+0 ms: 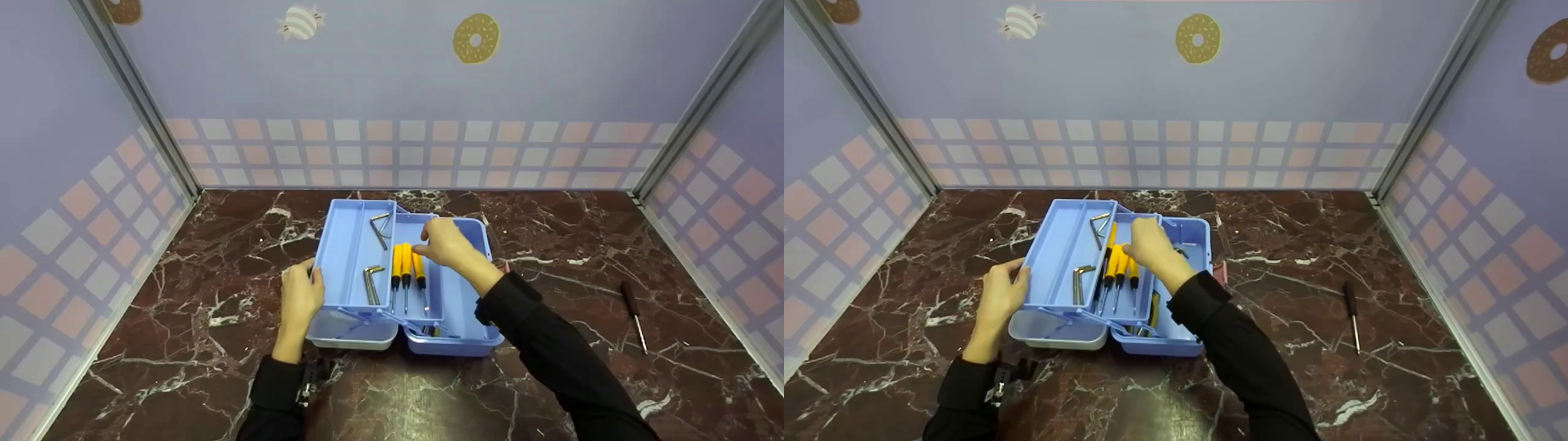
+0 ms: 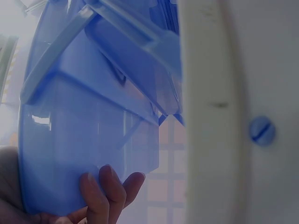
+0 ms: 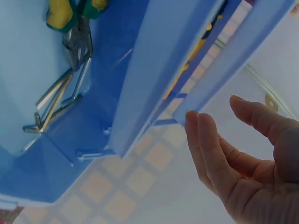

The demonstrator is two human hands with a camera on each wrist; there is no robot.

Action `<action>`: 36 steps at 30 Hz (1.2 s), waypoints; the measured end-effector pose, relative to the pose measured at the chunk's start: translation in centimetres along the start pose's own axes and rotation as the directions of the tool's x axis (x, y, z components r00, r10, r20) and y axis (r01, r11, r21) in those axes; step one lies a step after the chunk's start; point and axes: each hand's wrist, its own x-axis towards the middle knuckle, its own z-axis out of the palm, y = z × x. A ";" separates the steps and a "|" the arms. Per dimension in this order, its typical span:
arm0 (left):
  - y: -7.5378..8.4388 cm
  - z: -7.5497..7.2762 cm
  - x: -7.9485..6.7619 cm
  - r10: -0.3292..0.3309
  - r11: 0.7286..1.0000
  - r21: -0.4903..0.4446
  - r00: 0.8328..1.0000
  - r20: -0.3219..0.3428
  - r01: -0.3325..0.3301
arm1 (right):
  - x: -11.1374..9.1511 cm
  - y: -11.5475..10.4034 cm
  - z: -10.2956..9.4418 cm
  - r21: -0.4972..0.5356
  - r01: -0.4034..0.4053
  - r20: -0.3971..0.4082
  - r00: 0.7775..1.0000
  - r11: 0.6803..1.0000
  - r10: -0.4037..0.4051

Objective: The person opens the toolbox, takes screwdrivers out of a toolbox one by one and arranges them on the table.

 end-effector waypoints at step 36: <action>0.0 0.1 -0.1 -0.005 1.000 0.009 1.000 -0.009 0.005 | 1.2 0.1 4.3 -0.162 -0.060 0.016 0.998 0.985 0.063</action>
